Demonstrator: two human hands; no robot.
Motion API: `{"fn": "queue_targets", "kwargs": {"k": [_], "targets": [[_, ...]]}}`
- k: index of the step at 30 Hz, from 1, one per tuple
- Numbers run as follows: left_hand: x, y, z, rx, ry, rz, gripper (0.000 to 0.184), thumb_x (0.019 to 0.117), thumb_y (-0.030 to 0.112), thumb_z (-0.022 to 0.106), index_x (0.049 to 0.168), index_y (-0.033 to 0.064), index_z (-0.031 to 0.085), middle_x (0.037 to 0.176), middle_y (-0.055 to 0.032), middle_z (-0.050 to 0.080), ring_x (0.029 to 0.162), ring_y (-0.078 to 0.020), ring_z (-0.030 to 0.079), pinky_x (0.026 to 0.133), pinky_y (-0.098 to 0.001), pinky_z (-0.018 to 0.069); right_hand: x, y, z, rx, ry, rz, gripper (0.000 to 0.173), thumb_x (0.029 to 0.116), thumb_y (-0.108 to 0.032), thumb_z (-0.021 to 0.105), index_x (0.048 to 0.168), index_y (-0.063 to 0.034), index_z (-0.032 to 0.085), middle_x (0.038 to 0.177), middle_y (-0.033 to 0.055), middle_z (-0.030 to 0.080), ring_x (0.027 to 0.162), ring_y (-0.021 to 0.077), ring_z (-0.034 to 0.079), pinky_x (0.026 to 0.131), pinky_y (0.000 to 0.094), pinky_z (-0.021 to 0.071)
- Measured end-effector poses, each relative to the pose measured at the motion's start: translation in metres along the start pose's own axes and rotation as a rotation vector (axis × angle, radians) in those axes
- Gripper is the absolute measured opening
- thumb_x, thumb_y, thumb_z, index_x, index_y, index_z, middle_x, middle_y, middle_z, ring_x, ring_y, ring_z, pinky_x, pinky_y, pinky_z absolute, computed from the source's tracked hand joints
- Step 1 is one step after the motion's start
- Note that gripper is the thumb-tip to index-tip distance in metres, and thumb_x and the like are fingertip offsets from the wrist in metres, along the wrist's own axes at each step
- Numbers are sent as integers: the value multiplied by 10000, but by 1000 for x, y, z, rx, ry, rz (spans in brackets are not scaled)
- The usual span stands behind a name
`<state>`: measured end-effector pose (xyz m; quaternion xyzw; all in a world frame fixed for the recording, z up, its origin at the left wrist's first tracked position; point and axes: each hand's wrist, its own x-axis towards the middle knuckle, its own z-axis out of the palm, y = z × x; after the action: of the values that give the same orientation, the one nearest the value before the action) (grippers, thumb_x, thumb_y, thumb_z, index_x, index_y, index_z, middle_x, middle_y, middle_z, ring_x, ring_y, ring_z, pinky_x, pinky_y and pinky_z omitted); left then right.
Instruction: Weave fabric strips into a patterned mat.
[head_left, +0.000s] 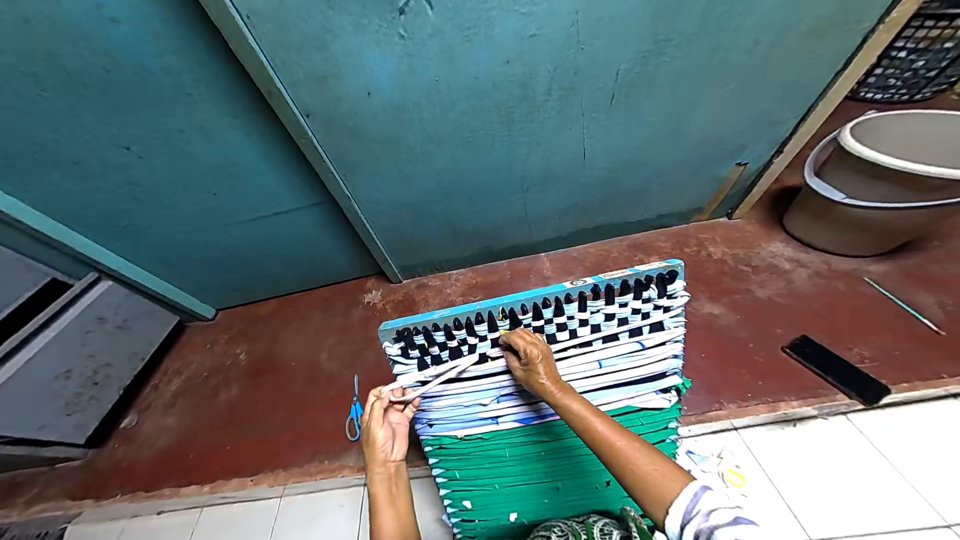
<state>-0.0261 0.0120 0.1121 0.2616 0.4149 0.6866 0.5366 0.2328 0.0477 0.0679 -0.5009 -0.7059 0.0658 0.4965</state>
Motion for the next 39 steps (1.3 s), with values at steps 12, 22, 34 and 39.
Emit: {"fn": "queue_targets", "kwargs": {"k": [12, 22, 34, 39], "targets": [[-19, 24, -17, 654, -180, 266, 153, 949, 13, 513, 880, 36, 648, 590, 128, 591, 494, 35, 543, 516, -146, 490, 0, 7, 1, -50, 4, -43, 198, 806, 64, 677, 990, 42, 747, 993, 215, 727, 961, 381, 721, 836, 524, 583], [52, -16, -26, 768, 127, 325, 227, 1025, 35, 483, 1078, -137, 621, 1263, -229, 623, 972, -139, 641, 767, -293, 542, -4, 4, 11, -229, 47, -211, 308, 818, -41, 678, 1100, -100, 784, 887, 153, 703, 822, 354, 697, 692, 505, 551], [50, -24, -42, 159, 321, 66, 163, 1094, 45, 365, 1046, 5, 516, 781, -39, 660, 645, -127, 672, 643, -290, 598, 18, -16, 31, -353, 36, -223, 129, 843, -74, 701, 948, -71, 776, 795, 140, 679, 736, 350, 680, 581, 481, 500], [49, -29, -38, 292, 259, 128, 186, 1078, 33, 386, 1069, -49, 553, 960, -75, 693, 798, -94, 664, 716, -258, 560, 24, -25, 33, -417, 106, -351, 163, 835, -116, 710, 989, -100, 761, 969, 140, 725, 917, 365, 688, 725, 521, 503]]}}
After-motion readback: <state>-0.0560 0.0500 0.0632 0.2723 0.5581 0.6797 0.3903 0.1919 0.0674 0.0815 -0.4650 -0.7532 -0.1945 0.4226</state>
